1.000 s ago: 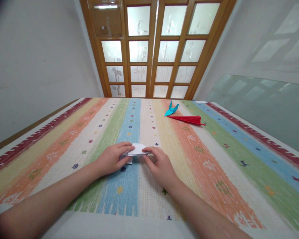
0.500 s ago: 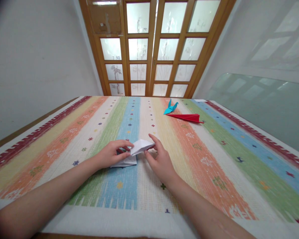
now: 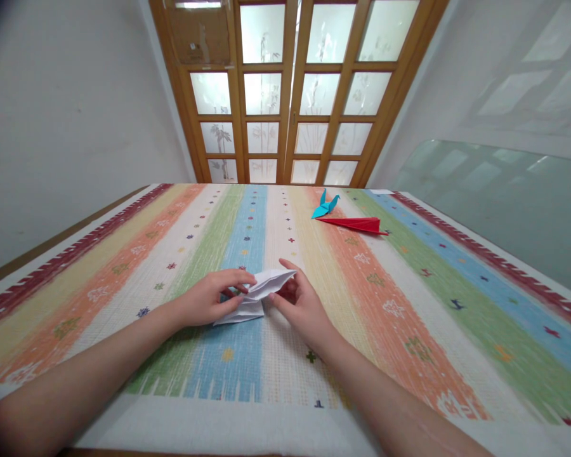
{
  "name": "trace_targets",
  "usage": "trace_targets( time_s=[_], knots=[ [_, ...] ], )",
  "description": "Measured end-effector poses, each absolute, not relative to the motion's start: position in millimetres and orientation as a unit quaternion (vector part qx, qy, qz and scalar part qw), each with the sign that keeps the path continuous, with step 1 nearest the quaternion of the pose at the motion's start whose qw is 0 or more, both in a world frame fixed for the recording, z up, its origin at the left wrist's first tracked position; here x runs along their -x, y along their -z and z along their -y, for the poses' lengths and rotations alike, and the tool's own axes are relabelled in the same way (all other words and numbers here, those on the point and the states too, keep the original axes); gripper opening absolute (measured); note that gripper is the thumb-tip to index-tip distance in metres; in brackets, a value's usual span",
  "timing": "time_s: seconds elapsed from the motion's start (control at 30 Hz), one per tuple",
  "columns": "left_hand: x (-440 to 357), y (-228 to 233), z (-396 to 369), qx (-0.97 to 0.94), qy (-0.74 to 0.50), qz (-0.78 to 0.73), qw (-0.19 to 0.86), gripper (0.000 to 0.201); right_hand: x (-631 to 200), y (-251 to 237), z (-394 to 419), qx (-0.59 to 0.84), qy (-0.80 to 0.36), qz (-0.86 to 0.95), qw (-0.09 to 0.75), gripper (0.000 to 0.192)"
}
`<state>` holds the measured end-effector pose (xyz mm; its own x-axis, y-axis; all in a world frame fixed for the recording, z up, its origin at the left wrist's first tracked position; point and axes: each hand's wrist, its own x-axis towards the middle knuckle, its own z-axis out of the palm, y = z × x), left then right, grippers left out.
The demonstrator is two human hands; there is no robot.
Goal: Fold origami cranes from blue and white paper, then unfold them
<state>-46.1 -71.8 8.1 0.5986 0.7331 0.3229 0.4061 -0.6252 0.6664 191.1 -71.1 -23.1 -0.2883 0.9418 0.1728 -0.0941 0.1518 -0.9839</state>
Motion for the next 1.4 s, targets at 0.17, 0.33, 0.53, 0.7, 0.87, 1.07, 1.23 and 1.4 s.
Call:
trace_targets(
  time_s=[0.17, 0.33, 0.53, 0.7, 0.87, 1.07, 1.23, 1.4],
  knots=[
    [39, -9, 80, -0.880, -0.267, -0.350, 0.177, 0.053, -190, 24, 75, 0.348, -0.551, 0.599, 0.464, 0.057],
    [29, -8, 90, -0.870, -0.246, -0.411, 0.114, 0.048, -187, 22, 82, 0.334, -0.531, 0.634, 0.452, 0.052],
    [28, -4, 90, -0.884, -0.223, -0.402, 0.079, 0.046, -189, 23, 85, 0.366, -0.476, 0.673, 0.432, 0.047],
    [34, 4, 84, -0.891, -0.216, -0.396, 0.043, 0.042, -190, 25, 80, 0.372, -0.490, 0.642, 0.457, 0.043],
    [35, 2, 82, -0.884, -0.239, -0.400, 0.033, 0.037, -190, 28, 77, 0.395, -0.494, 0.623, 0.460, 0.053],
    [31, 0, 84, -0.854, -0.321, -0.396, 0.098, 0.036, -186, 29, 79, 0.394, -0.515, 0.602, 0.466, 0.067],
    [25, 4, 85, -0.800, -0.407, -0.415, 0.150, 0.032, -180, 27, 82, 0.385, -0.551, 0.565, 0.479, 0.082],
    [22, 2, 88, -0.759, -0.459, -0.419, 0.191, 0.029, -177, 24, 84, 0.394, -0.590, 0.510, 0.487, 0.077]
  ],
)
